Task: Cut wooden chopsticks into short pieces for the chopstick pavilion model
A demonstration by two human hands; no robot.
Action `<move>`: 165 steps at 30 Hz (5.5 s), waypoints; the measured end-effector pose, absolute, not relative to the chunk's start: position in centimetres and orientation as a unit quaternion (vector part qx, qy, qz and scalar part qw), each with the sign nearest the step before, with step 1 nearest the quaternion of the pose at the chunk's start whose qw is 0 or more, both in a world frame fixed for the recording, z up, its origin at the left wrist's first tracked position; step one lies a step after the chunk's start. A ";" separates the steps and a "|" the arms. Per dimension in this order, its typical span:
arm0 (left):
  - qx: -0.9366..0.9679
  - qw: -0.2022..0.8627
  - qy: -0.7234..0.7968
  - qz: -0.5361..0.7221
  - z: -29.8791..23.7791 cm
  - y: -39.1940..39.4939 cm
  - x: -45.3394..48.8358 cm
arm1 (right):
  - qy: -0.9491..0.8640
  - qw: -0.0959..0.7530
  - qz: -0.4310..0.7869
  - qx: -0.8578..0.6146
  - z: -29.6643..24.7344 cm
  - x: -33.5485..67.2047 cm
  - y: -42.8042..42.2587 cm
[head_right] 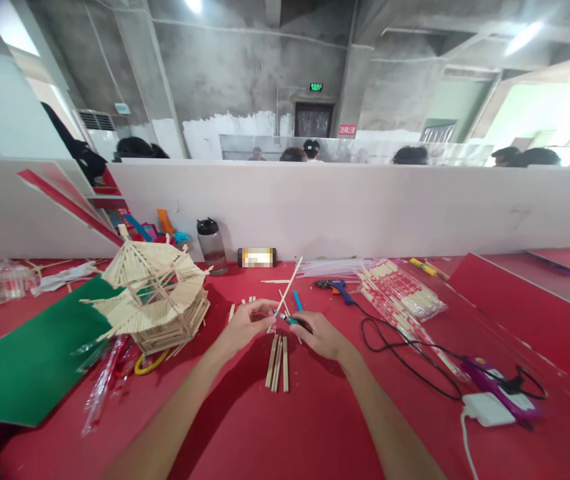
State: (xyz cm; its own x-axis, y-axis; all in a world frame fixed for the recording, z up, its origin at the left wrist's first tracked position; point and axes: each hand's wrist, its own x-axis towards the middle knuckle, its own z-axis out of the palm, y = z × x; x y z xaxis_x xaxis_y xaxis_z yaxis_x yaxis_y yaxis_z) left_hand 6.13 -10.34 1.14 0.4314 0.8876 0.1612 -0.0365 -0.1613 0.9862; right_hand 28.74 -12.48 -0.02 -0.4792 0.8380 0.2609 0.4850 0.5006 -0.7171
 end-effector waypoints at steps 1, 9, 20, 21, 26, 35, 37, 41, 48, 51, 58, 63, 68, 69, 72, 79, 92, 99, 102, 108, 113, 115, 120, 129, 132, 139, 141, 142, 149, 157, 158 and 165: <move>0.638 0.553 0.335 0.419 1.1 -10.2 6.1 | -0.814 0.300 0.275 -0.413 0.1 28.6 -12.5; 0.631 0.536 0.360 0.430 0.1 -9.1 5.5 | -0.831 0.253 0.217 -0.447 0.7 27.6 -11.9; 0.793 0.342 0.345 0.368 -0.3 -9.8 5.4 | -0.846 0.195 0.140 -0.476 0.6 27.3 -12.2; 0.791 0.348 0.348 0.362 -0.4 -9.8 5.4 | -0.848 0.195 0.138 -0.474 0.7 27.3 -12.2; 0.776 0.355 0.364 0.373 -0.8 -9.6 5.4 | -0.850 0.198 0.148 -0.466 0.7 27.2 -12.2; 0.805 0.288 0.374 0.360 -1.3 -9.3 4.7 | -0.843 0.208 0.154 -0.472 0.3 26.6 -11.7; 0.823 0.258 0.374 0.340 -1.3 -9.3 4.4 | -0.846 0.215 0.153 -0.463 0.0 26.7 -11.4; 0.851 0.211 0.360 0.320 -1.5 -9.4 3.7 | -0.852 0.230 0.147 -0.446 -0.5 27.0 -10.8; 0.869 0.137 0.370 0.299 -2.1 -10.1 3.0 | -0.857 0.277 0.112 -0.419 -1.2 27.3 -10.3; 0.868 0.140 0.367 0.303 -1.8 -10.3 3.3 | -0.857 0.280 0.121 -0.415 -1.4 27.6 -10.4; 0.868 0.223 0.333 0.293 -0.7 -10.6 4.6 | -0.851 0.253 0.126 -0.443 -1.6 28.8 -11.9; 0.827 0.312 0.319 0.341 1.3 -10.9 4.9 | -0.834 0.243 0.154 -0.472 -0.4 27.8 -12.6; 0.782 0.400 0.327 0.348 2.7 -10.7 4.4 | -0.836 0.212 0.157 -0.481 1.4 26.5 -12.5; 0.771 0.421 0.328 0.346 2.7 -10.5 4.4 | -0.836 0.204 0.153 -0.486 1.7 26.3 -12.4; 0.749 0.471 0.327 0.333 2.9 -9.2 4.3 | -0.831 0.188 0.149 -0.502 2.6 26.0 -12.2; 0.715 0.632 0.230 0.193 5.7 -5.6 3.6 | -0.795 0.186 0.239 -0.525 3.7 25.5 -12.7; 0.725 0.618 0.206 0.226 4.6 -4.4 4.9 | -0.805 0.166 0.195 -0.535 2.8 26.7 -11.1; 0.750 0.582 0.227 0.216 2.3 -4.0 6.1 | -0.808 0.148 0.183 -0.540 1.5 27.3 -11.4; 0.752 0.581 0.227 0.213 1.7 -3.9 6.3 | -0.809 0.142 0.167 -0.546 1.3 27.4 -11.7; 0.752 0.586 0.231 0.195 1.9 -3.9 6.3 | -0.809 0.132 0.167 -0.548 1.4 27.3 -11.8; 0.768 0.560 0.240 0.200 2.1 -3.8 6.2 | -0.807 0.118 0.158 -0.557 1.6 27.1 -11.8; 0.769 0.558 0.237 0.203 2.1 -3.8 6.2 | -0.810 0.114 0.151 -0.555 1.5 27.1 -11.8; 0.772 0.556 0.238 0.195 1.9 -3.7 6.4 | -0.819 0.115 0.133 -0.546 0.8 27.4 -11.5; 0.774 0.548 0.256 0.188 2.7 -4.0 6.5 | -0.813 0.133 0.146 -0.548 0.6 27.4 -11.3; 0.770 0.557 0.252 0.181 2.8 -4.0 6.2 | -0.812 0.150 0.155 -0.542 0.8 27.2 -11.3; 0.776 0.550 0.249 0.181 2.2 -3.7 6.1 | -0.810 0.178 0.166 -0.533 0.6 27.2 -11.5; 0.777 0.549 0.249 0.182 2.1 -3.7 6.2 | -0.810 0.180 0.167 -0.533 0.5 27.3 -11.5; 0.778 0.548 0.249 0.181 2.0 -3.7 6.3 | -0.810 0.181 0.169 -0.532 0.5 27.3 -11.5; 0.767 0.567 0.234 0.191 2.6 -3.8 6.1 | -0.805 0.189 0.174 -0.534 1.0 26.9 -11.5; 0.781 0.546 0.233 0.193 2.4 -3.6 6.0 | -0.805 0.152 0.155 -0.552 1.1 26.4 -11.6; 0.781 0.545 0.236 0.192 2.2 -3.6 6.1 | -0.805 0.148 0.149 -0.555 1.0 26.4 -11.6; 0.767 0.558 0.261 0.180 2.6 -3.8 6.2 | -0.802 0.111 0.106 -0.577 0.7 26.1 -11.2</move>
